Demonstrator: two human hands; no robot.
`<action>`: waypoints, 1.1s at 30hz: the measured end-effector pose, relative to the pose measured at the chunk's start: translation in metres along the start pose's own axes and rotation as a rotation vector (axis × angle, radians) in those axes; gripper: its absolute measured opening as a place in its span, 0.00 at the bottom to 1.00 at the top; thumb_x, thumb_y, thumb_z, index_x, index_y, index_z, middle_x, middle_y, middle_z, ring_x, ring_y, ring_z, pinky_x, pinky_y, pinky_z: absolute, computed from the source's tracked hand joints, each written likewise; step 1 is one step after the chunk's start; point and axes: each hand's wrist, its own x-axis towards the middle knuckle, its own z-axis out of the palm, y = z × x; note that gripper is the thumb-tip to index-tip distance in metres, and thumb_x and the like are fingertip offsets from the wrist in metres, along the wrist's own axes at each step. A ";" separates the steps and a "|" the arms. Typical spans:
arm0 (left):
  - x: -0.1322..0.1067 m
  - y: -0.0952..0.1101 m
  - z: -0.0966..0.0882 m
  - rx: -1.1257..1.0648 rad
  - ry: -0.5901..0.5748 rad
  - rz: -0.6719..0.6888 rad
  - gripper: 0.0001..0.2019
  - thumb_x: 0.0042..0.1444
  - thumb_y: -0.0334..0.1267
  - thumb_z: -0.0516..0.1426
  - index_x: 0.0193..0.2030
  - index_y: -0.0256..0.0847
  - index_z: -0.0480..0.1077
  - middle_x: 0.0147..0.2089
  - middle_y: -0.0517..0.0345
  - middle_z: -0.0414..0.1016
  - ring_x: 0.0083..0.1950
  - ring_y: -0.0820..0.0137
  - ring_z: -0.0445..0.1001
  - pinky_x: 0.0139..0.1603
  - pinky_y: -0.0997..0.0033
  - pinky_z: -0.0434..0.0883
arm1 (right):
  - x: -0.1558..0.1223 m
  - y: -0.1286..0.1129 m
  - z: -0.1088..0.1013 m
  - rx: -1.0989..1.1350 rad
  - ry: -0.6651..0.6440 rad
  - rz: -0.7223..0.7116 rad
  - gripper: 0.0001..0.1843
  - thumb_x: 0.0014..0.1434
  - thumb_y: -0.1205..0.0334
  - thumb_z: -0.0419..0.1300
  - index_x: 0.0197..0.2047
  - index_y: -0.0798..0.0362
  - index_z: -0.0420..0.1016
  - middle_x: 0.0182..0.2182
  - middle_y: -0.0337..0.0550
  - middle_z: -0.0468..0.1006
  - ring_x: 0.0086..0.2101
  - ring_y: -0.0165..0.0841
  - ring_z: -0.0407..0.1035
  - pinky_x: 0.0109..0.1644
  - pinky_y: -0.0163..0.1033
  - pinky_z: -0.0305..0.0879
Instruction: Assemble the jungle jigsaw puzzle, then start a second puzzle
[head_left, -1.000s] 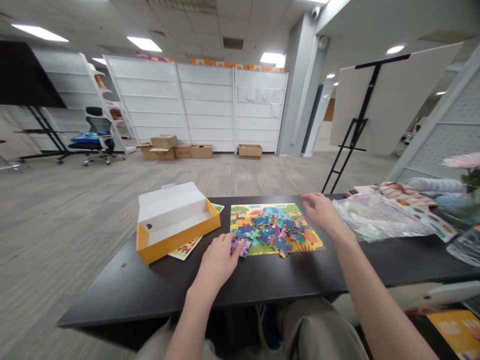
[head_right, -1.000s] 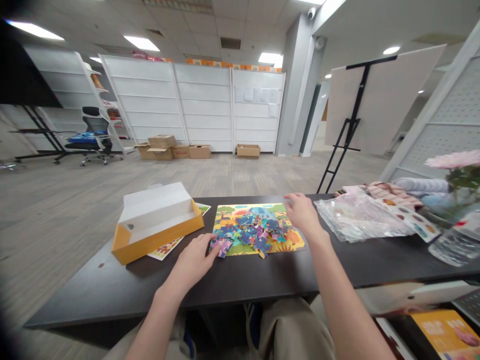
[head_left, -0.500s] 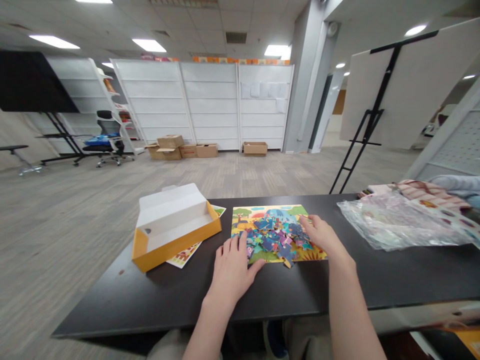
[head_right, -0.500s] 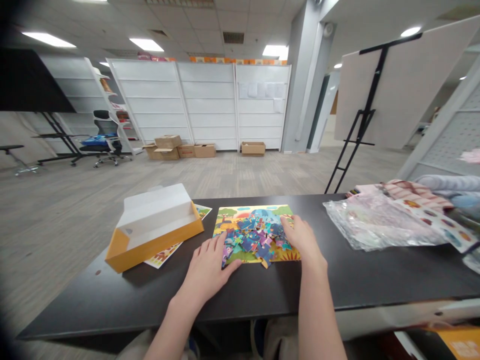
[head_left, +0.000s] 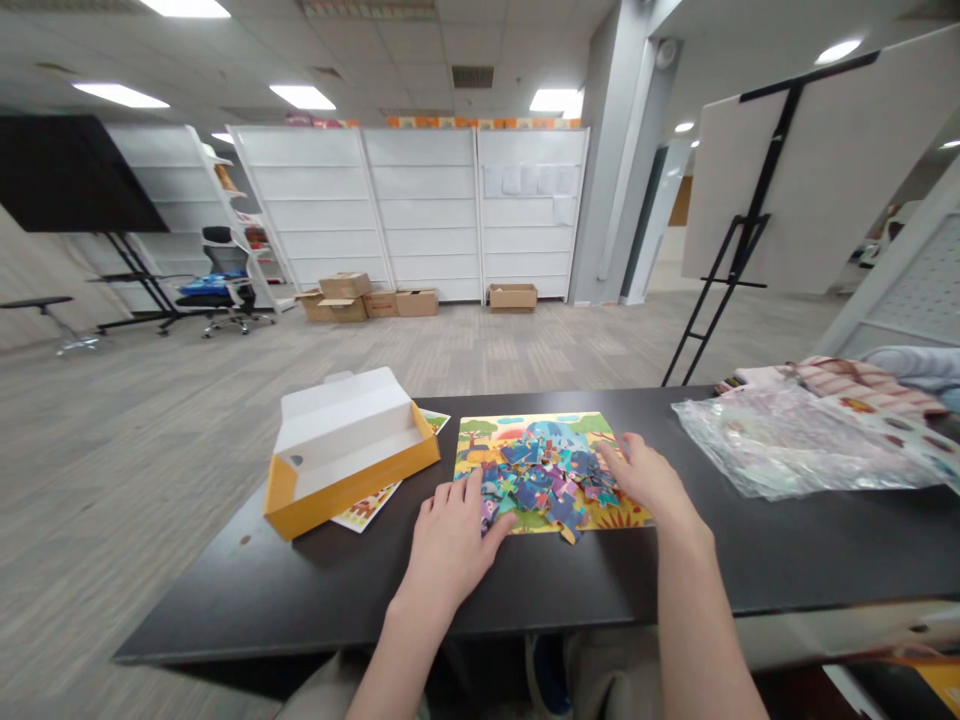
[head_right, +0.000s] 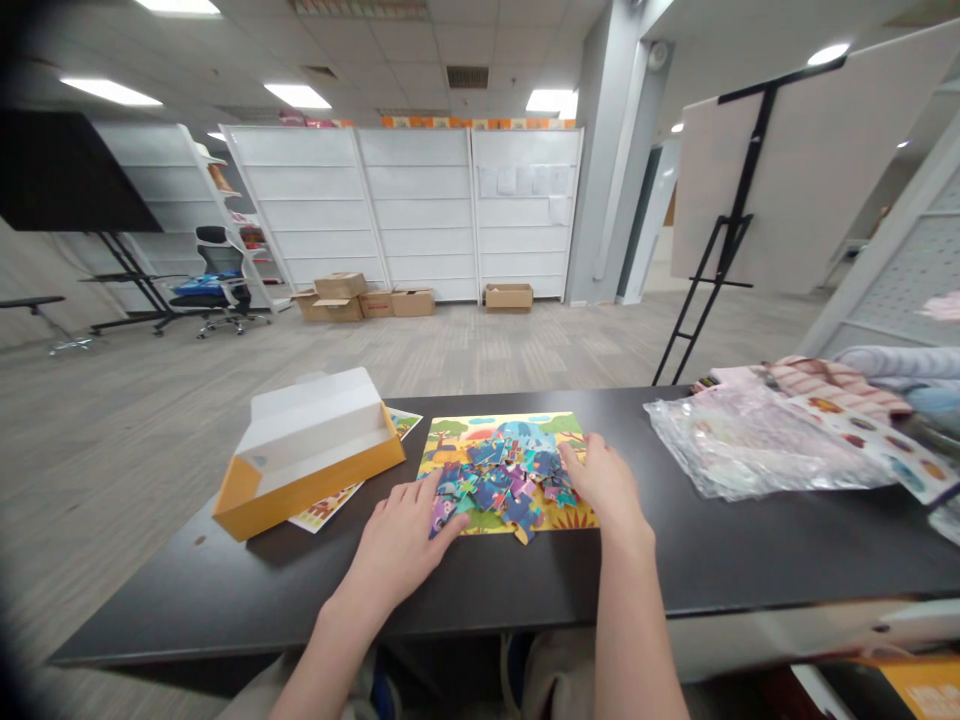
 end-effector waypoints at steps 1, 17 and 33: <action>-0.002 -0.002 -0.002 -0.001 -0.005 0.002 0.32 0.65 0.56 0.51 0.68 0.36 0.61 0.58 0.39 0.74 0.58 0.49 0.70 0.54 0.50 0.69 | -0.001 0.002 -0.001 0.003 -0.014 -0.002 0.36 0.66 0.41 0.47 0.63 0.62 0.66 0.52 0.65 0.78 0.53 0.55 0.72 0.54 0.51 0.65; 0.009 -0.027 -0.030 -0.178 -0.001 0.096 0.20 0.68 0.43 0.49 0.63 0.40 0.65 0.58 0.43 0.75 0.59 0.55 0.73 0.58 0.57 0.69 | 0.001 -0.002 -0.008 0.127 0.104 -0.120 0.27 0.61 0.45 0.55 0.54 0.57 0.76 0.50 0.58 0.80 0.47 0.49 0.76 0.51 0.48 0.69; 0.109 -0.016 0.000 -0.396 -0.291 0.301 0.27 0.52 0.40 0.64 0.60 0.42 0.69 0.59 0.46 0.75 0.58 0.55 0.75 0.61 0.58 0.69 | -0.004 -0.017 -0.009 0.386 0.183 -0.164 0.17 0.57 0.51 0.58 0.41 0.53 0.81 0.38 0.50 0.84 0.39 0.42 0.78 0.46 0.44 0.71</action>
